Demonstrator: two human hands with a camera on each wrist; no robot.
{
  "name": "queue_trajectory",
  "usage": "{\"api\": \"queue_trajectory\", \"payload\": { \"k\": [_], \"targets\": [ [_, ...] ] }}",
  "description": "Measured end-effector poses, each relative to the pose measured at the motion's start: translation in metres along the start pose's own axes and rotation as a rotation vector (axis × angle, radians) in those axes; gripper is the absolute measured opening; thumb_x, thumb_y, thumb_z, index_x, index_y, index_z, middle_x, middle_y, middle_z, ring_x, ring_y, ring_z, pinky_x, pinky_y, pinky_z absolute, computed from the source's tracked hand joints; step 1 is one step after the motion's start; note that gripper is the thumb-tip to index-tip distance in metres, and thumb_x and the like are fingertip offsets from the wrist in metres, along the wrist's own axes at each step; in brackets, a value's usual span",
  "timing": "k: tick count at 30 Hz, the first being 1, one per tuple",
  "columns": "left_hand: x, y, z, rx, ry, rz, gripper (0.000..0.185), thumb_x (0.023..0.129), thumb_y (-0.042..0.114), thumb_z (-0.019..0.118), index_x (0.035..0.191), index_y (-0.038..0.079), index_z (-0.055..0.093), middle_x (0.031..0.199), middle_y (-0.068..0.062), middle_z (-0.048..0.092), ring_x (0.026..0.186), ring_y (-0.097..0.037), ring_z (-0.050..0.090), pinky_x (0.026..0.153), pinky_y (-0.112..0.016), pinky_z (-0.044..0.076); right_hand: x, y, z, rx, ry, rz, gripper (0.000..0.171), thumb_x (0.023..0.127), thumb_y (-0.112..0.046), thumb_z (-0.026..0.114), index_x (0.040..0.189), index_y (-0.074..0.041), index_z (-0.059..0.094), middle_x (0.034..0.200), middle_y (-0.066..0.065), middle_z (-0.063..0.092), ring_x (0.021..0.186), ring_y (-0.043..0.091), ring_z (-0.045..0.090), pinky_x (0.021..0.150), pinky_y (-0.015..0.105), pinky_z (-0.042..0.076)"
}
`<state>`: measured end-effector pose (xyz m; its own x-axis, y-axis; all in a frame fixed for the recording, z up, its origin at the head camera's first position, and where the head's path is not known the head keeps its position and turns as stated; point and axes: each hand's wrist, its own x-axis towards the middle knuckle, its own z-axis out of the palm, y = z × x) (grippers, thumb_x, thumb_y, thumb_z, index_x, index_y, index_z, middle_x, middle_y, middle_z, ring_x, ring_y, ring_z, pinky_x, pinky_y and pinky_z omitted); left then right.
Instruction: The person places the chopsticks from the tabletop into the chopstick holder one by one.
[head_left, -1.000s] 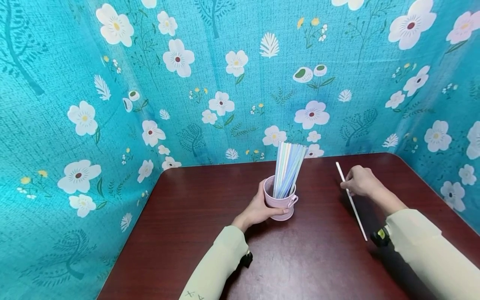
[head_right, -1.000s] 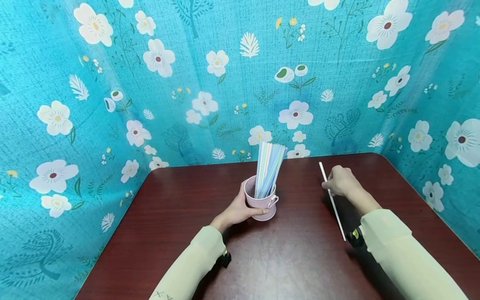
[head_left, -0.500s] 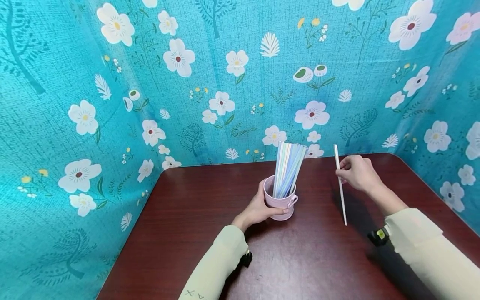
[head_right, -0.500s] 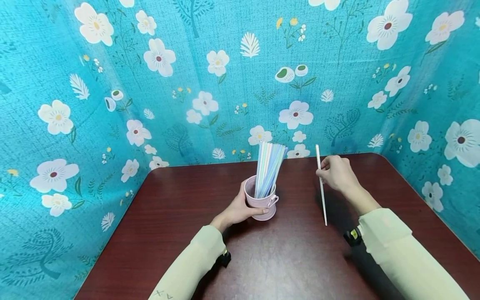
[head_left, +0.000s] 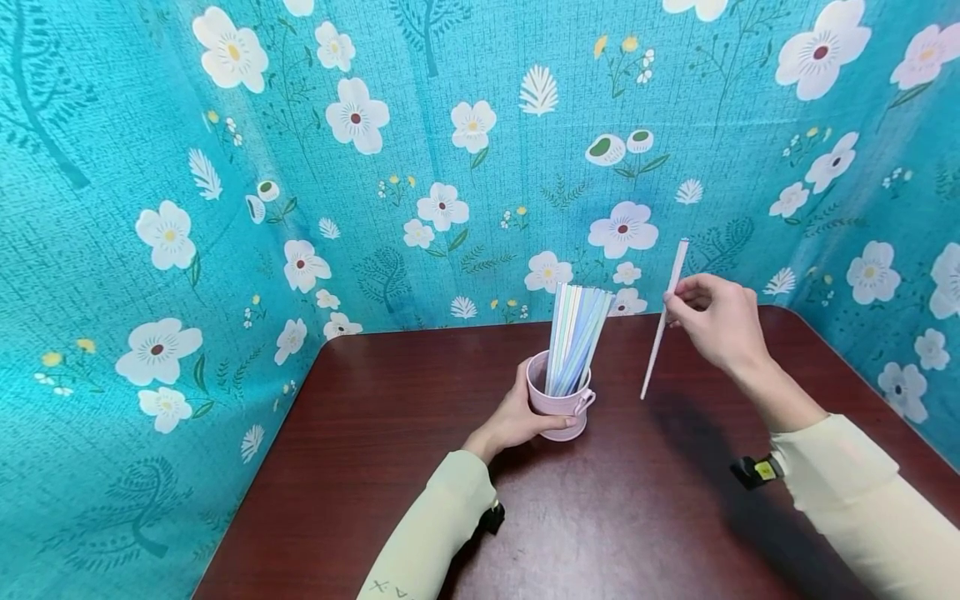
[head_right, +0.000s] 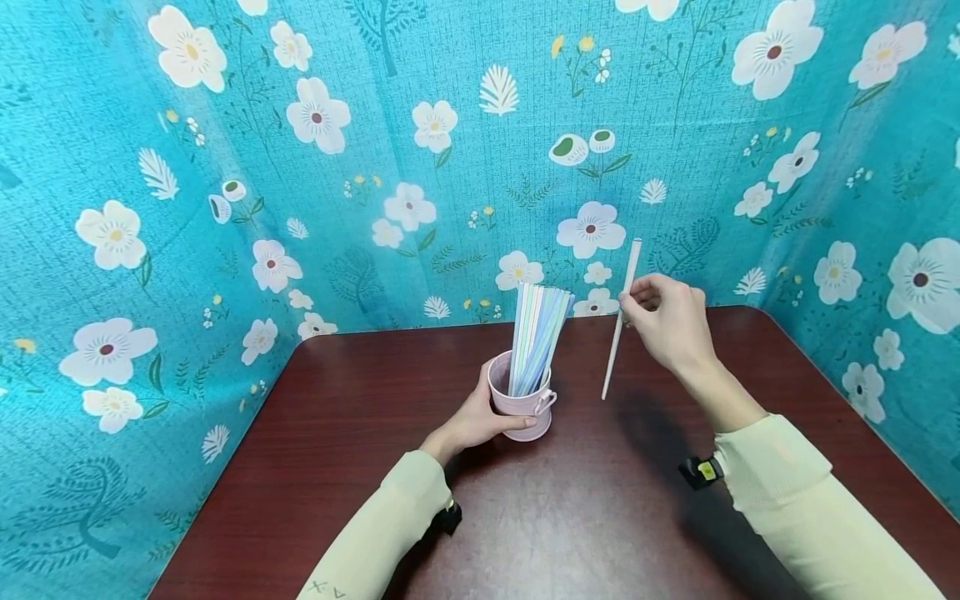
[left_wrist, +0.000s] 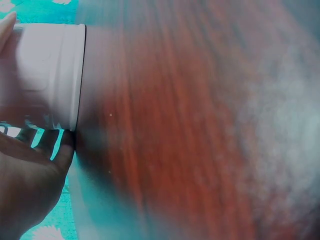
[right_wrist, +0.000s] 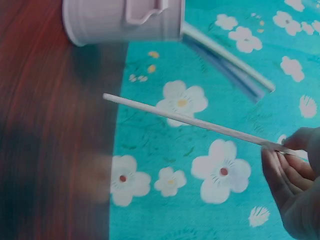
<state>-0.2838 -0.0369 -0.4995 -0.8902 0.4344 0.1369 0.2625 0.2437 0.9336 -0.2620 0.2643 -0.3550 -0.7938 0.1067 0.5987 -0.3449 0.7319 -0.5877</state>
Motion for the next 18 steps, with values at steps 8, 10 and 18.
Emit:
{"api": "queue_trajectory", "payload": {
  "k": [8, 10, 18],
  "targets": [
    [0.0, 0.001, 0.0, -0.001, -0.006, 0.004, 0.111, 0.072, 0.02, 0.096, 0.154, 0.036, 0.024, 0.145, 0.01, 0.049, 0.13, -0.008, 0.049, 0.113, -0.035, 0.035, 0.002, -0.021, -0.002, 0.152, 0.157, -0.047, 0.017, 0.095, -0.017, 0.075, 0.098, 0.0, 0.074, 0.08, 0.003, 0.072, 0.065, -0.007, 0.064, 0.064, 0.009, 0.047],
    [0.0, 0.001, -0.001, 0.003, -0.004, 0.003, 0.111, 0.071, 0.02, 0.096, 0.154, 0.037, 0.024, 0.145, 0.011, 0.049, 0.13, -0.008, 0.049, 0.113, -0.035, 0.036, 0.003, -0.025, -0.002, 0.184, 0.174, -0.053, 0.018, 0.095, -0.017, 0.075, 0.098, 0.0, 0.073, 0.079, -0.007, 0.07, 0.066, -0.005, 0.065, 0.064, 0.009, 0.048],
    [0.001, -0.001, 0.0, 0.004, -0.004, 0.006, 0.109, 0.072, 0.022, 0.096, 0.153, 0.038, 0.024, 0.145, 0.01, 0.049, 0.13, -0.009, 0.049, 0.113, -0.035, 0.036, 0.003, -0.042, -0.001, 0.301, 0.219, -0.057, 0.017, 0.094, -0.012, 0.076, 0.102, 0.002, 0.073, 0.082, -0.014, 0.069, 0.07, -0.003, 0.068, 0.069, 0.011, 0.051]
  ]
}}
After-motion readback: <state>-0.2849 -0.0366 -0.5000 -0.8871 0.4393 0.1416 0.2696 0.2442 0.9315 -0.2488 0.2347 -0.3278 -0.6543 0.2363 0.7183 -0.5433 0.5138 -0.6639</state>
